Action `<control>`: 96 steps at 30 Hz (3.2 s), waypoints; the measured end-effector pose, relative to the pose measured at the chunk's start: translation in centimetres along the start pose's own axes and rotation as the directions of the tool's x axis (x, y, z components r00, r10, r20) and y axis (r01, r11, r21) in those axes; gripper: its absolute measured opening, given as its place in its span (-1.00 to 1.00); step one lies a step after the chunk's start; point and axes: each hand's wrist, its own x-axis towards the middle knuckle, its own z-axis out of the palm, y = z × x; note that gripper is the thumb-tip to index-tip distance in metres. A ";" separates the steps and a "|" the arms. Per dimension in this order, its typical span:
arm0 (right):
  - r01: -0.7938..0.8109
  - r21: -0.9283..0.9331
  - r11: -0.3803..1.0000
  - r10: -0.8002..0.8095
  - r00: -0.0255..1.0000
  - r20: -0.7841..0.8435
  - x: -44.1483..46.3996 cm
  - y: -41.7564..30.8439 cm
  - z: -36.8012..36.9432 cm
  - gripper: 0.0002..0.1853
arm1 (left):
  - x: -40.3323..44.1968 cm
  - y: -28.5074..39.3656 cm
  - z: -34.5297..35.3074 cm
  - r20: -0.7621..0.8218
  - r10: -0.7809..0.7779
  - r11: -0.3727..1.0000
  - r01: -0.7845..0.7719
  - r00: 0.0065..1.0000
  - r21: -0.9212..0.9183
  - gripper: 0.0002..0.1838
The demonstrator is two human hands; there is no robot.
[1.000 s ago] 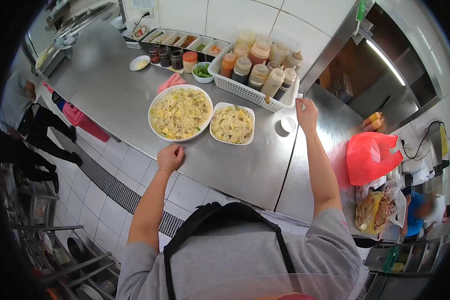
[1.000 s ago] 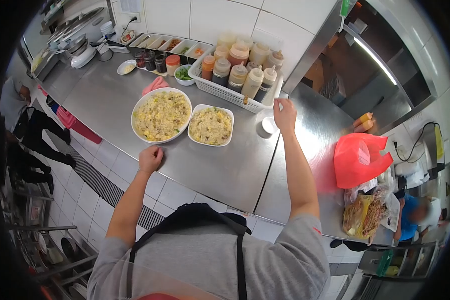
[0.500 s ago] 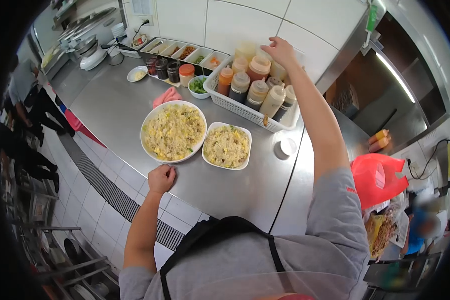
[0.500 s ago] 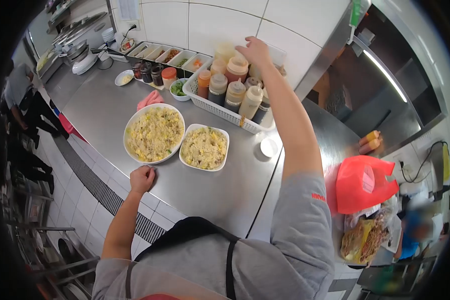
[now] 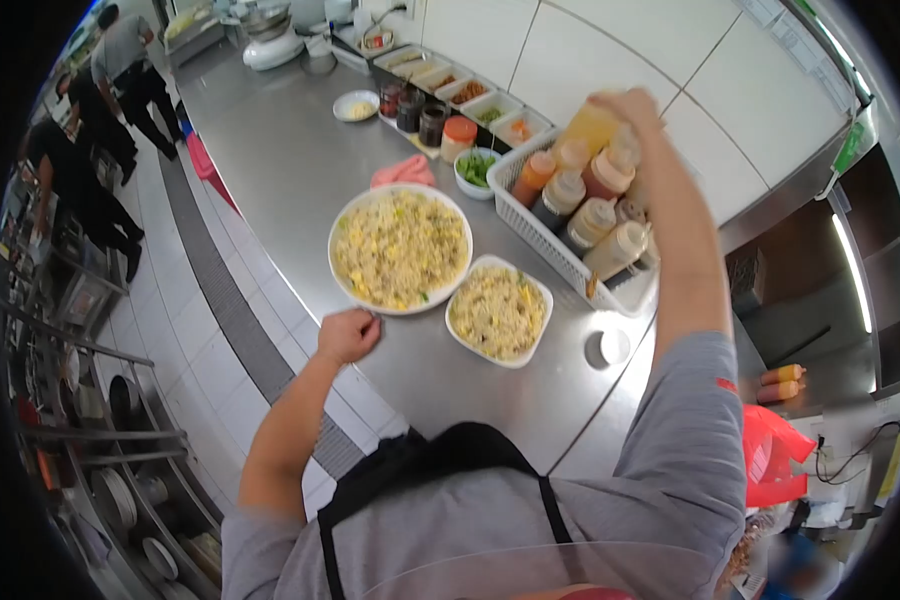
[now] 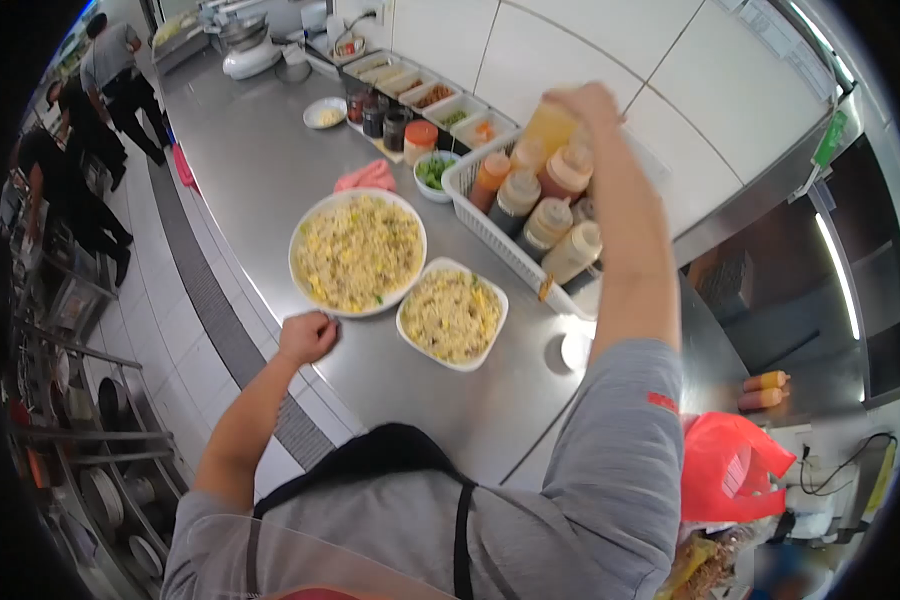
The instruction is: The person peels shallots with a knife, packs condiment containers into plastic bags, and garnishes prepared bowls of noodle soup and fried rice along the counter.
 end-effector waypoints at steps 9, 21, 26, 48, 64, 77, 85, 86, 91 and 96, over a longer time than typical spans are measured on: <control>0.394 0.564 0.726 0.021 0.807 -0.590 -16.4 1.1 -20.8 -0.27 | -0.1 0.2 -0.3 0.000 0.039 0.999 -0.039 0.999 0.014 -0.78; 0.398 0.155 0.904 -0.151 0.638 -0.755 -38.7 13.1 -7.1 -0.31 | -0.4 0.4 -0.4 -0.003 0.040 0.999 -0.040 0.999 -0.012 -0.76; 0.179 0.283 0.942 0.068 0.726 -0.684 -44.6 14.8 -0.5 -0.46 | -0.2 -0.2 0.2 -0.045 0.069 0.997 -0.070 0.997 -0.025 -0.76; 0.287 0.467 0.836 0.123 0.732 -0.670 -44.2 13.4 2.4 -0.26 | -0.5 0.1 0.2 -0.070 0.045 0.998 -0.048 0.997 -0.036 -0.80; 0.275 0.476 0.836 0.183 0.677 -0.713 -41.5 17.7 -2.9 -0.34 | -0.3 -0.7 1.0 -0.085 0.057 0.998 -0.060 0.995 -0.032 -0.74; 0.036 0.203 0.979 0.147 0.567 -0.810 -42.5 21.2 1.2 -0.30 | -0.6 3.5 0.7 -0.013 0.514 0.832 -0.503 0.857 -0.233 -0.84; 0.134 0.438 0.889 0.267 0.626 -0.733 -44.4 22.9 9.1 0.19 | -0.7 28.7 12.4 0.158 0.861 0.470 -0.637 0.483 -0.611 -0.72; 0.202 0.507 0.838 0.292 0.618 -0.730 -44.0 22.7 9.2 0.18 | -1.1 29.6 13.5 0.155 0.862 0.465 -0.634 0.482 -0.618 -0.72; 0.160 0.563 0.811 0.325 0.677 -0.660 -42.6 24.3 7.4 0.02 | -1.2 30.9 15.6 0.440 0.810 0.575 -0.672 0.387 -0.466 -0.84; 0.087 0.545 0.834 0.306 0.748 -0.589 -42.2 25.0 6.8 0.04 | -1.8 29.3 16.0 0.371 0.796 0.605 -0.601 0.478 -0.522 -0.90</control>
